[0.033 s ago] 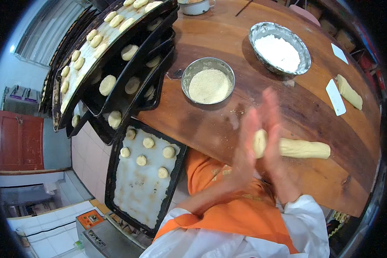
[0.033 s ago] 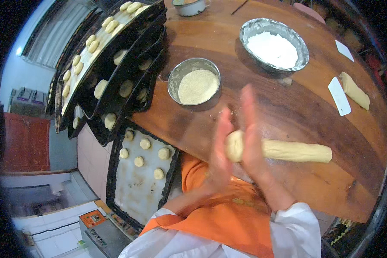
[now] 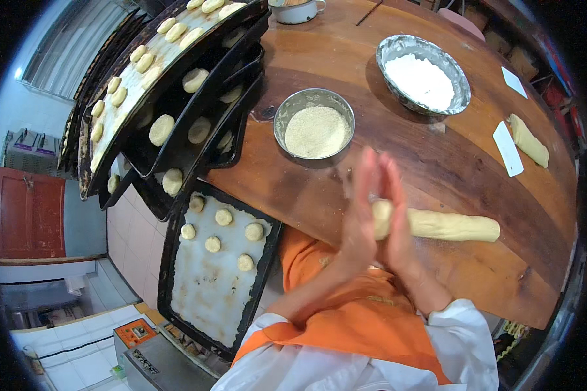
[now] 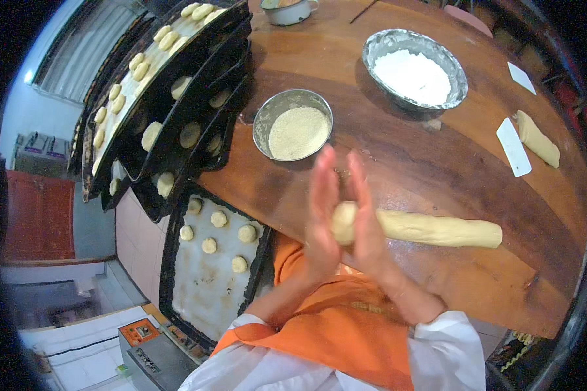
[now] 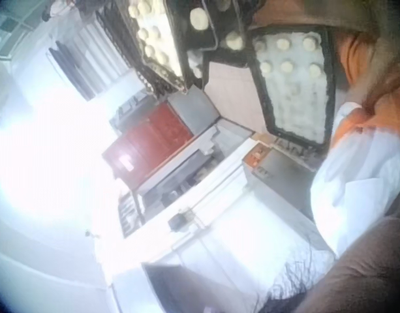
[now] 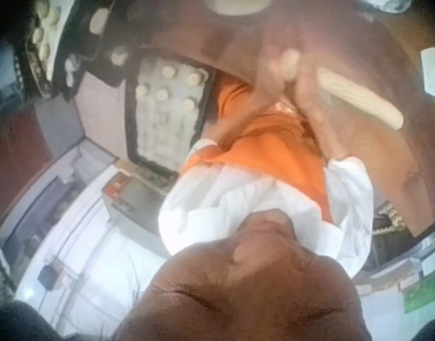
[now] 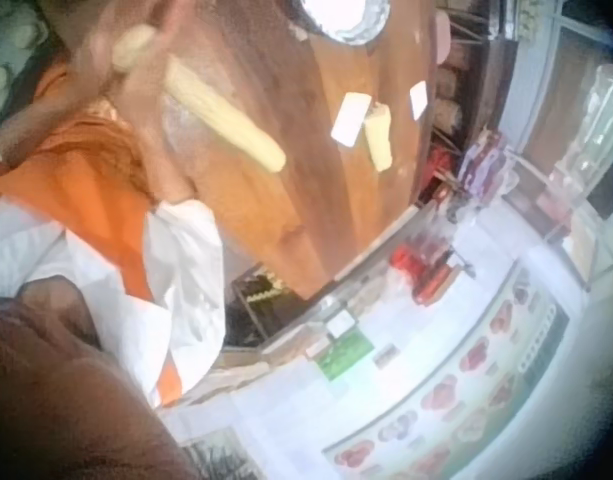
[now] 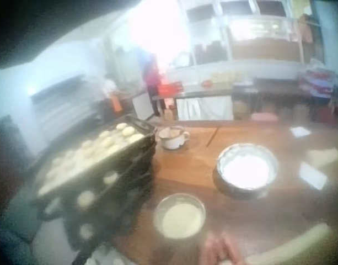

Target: The person divides dough into small pieces using a scraper, rolls them into balls by hand, dips them into a bowl of seeds, and places them onto a baking tray.

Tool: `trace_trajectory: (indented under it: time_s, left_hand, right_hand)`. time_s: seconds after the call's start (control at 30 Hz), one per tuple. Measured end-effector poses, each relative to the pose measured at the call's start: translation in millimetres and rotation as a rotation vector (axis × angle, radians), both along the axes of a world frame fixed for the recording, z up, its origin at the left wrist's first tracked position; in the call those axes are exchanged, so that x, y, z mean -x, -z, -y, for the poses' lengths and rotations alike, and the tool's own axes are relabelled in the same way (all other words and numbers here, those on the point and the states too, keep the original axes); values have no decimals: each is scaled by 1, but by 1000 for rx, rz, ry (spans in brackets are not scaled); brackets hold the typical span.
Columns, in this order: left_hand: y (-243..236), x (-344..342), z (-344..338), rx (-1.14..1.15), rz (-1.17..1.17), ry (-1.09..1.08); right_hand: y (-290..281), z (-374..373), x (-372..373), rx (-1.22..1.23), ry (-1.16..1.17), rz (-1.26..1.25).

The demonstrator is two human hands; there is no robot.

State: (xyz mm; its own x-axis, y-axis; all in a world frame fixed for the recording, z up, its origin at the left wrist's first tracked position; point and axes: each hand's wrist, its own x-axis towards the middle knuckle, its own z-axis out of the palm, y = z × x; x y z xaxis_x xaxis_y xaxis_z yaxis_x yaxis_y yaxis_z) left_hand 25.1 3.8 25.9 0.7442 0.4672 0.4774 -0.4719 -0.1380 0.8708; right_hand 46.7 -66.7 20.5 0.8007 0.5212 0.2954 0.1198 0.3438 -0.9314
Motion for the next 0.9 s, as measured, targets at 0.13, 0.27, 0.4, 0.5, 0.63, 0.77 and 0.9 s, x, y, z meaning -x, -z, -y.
trace_trajectory:
  time_s: [0.13, 0.27, 0.4, 0.5, 0.63, 0.77, 0.9]
  left_hand:
    - [-4, 0, -10, 247, -151, 92]
    - [2, 15, -23, -358, -236, 187]
    - [1, 18, -34, -545, -206, 171]
    - [-19, 5, -59, -550, -268, -35]
    - [-35, -38, -111, -862, -409, -373]
    - [-6, -76, -155, -1150, -656, -353]
    - [22, -96, -161, -1413, -839, -306]
  right_hand:
    - [-15, -13, -8, -284, -90, -609]
    - [-12, 0, -29, -285, -158, -773]
    - [-10, 1, -31, -250, -244, -792]
    - [-19, 3, -43, -174, -228, -605]
    - [-16, 14, -64, -117, -178, -519]
    - [-12, 20, -61, -94, -182, -505]
    - [-5, 28, -60, -26, -106, -479]
